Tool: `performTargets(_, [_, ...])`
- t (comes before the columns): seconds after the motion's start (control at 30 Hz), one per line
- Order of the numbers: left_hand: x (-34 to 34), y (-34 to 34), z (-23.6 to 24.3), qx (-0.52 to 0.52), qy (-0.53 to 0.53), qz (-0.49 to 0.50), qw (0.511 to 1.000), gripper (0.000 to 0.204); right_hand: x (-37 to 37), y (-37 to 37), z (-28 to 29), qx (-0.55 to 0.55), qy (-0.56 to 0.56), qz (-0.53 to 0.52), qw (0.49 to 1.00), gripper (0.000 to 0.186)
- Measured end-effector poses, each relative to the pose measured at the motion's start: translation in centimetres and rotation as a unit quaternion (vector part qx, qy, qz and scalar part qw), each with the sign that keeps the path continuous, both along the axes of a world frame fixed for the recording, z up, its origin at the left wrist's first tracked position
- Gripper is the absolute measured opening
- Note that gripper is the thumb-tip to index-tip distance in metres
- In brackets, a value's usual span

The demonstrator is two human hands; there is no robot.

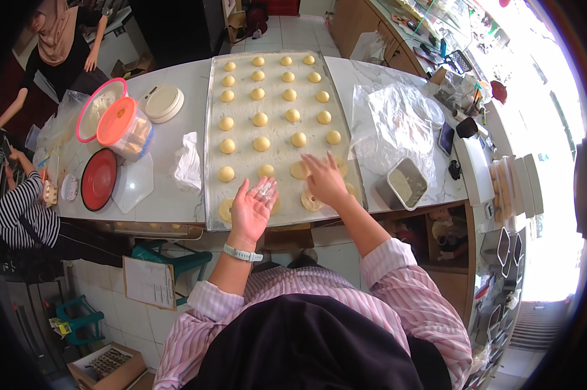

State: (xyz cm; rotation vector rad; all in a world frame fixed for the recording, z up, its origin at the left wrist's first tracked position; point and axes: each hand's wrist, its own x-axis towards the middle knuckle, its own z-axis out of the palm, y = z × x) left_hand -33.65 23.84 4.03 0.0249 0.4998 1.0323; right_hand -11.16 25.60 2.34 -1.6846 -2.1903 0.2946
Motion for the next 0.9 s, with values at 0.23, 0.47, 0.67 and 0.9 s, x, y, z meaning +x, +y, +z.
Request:
performTargets(0.23, [-0.3, -0.5, -0.3, -0.01, 0.009, 0.0, 1.0, 0.06, -0.2, 0.0, 2.1, 0.043, -0.044, -0.018, 0.998, 0.022])
performTargets(0.47, [0.0, -0.4, -1.1, -0.017, 0.009, -0.009, 1.0, 0.056, -0.8, 0.1, 2.7, -0.001, -0.116, 0.007, 0.993, 0.017])
performTargets(0.67, [2.9, 0.0, -1.8, -0.017, 0.064, -0.101, 0.993, 0.041, -0.8, -0.1, 1.4, 0.0, -0.129, 0.033, 0.991, 0.03])
performTargets(0.9, [5.9, 0.0, -2.2, 0.029, 0.197, -0.072, 0.977, 0.022, -2.3, -2.9, 3.2, -0.025, 0.035, 0.018, 0.999, 0.036])
